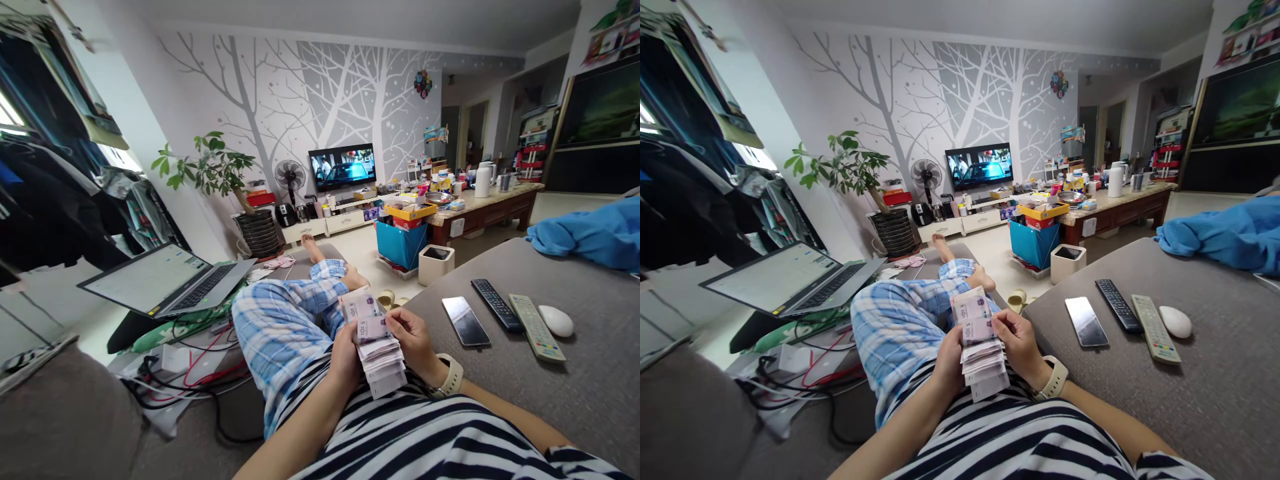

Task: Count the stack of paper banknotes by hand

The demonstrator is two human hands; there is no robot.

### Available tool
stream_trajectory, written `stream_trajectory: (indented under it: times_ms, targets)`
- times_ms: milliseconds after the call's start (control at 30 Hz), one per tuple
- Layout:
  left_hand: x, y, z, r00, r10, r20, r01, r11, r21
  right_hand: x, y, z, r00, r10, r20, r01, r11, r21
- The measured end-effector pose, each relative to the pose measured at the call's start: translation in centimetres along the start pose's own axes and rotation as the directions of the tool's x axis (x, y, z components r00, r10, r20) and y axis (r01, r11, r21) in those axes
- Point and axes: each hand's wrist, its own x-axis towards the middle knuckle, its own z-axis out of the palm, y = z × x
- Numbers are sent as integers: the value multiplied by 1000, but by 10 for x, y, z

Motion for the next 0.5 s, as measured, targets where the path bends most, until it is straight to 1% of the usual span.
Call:
stream_trajectory:
  times_ms: [200, 267, 333, 400, 433, 467, 500]
  targets:
    - [1, -5, -1, 999, -38, 10, 38, 998, -41, -3, -3, -2, 1000, 18, 9, -18, 1000, 11]
    - [1, -6, -3, 998, -62, 12, 62, 997, -53, -3, -7, -2, 998, 37, 41, -38, 999, 11]
    - [1, -6, -5, 997, -78, 9, 78, 995, -58, 0, -19, -3, 995, 31, 91, -33, 999, 23]
    - [0, -4, -8, 995, -96, 17, 97, 994, -52, 4, -39, -8, 993, -38, 112, 33, 998, 45]
    - [1, -4, -9, 994, -108, 34, 109, 993, -46, 8, -51, -13, 990, -102, 100, 97, 994, 53]
    - [1, -4, -10, 992, -118, 54, 120, 992, -35, 11, -63, -19, 981, -185, 50, 182, 981, 63]
    - [1, -4, -10, 989, -125, 74, 127, 992, -22, 14, -74, -27, 975, -224, -10, 224, 973, 52]
